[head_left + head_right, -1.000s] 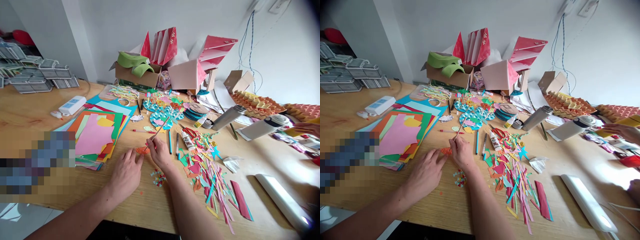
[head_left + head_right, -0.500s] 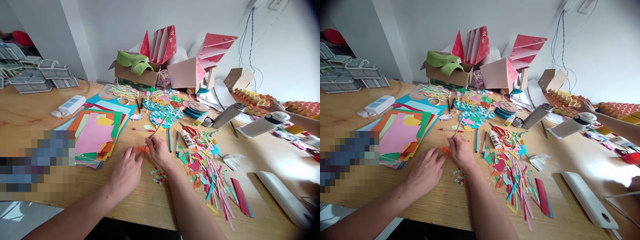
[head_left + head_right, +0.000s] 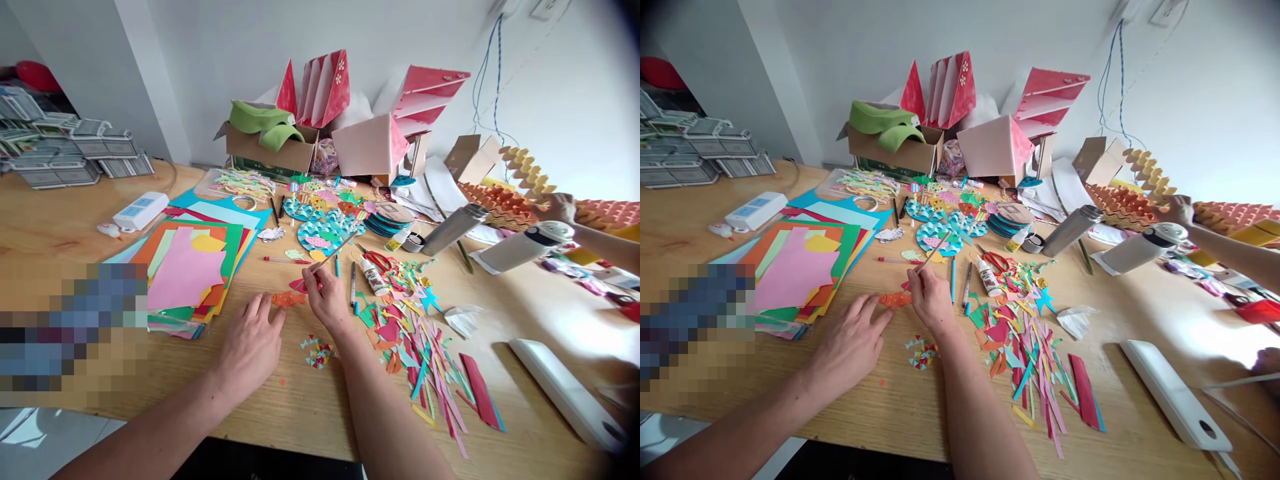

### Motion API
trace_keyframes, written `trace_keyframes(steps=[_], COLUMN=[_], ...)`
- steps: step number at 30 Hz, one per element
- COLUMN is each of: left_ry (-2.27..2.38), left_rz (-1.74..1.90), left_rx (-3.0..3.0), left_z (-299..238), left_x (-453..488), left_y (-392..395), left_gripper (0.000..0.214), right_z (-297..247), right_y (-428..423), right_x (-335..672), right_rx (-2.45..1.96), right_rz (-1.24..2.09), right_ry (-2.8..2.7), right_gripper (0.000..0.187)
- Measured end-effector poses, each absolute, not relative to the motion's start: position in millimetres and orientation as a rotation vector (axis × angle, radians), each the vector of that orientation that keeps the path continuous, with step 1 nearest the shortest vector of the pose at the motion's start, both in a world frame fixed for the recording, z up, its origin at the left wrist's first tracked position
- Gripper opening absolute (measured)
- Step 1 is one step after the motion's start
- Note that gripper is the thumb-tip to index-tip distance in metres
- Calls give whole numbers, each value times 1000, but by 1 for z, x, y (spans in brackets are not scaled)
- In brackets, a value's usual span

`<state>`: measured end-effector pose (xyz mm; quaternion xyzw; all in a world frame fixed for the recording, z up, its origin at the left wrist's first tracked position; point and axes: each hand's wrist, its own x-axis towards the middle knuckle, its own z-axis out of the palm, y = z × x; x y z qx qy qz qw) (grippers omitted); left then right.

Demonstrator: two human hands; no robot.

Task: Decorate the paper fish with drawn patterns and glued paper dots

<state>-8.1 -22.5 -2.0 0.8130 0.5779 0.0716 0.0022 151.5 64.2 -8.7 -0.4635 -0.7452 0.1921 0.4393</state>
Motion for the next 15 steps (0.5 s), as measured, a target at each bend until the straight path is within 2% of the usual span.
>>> trace_keyframes(steps=[15], left_ry=[1780], left_rz=[216], left_rx=[2587], left_z=[-1], left_x=[-10], left_y=[-22], left_gripper=[43], right_z=[-11], right_y=[61], right_x=[143], right_rx=[-1105], right_rz=[560], right_ry=[-1895], right_gripper=[24])
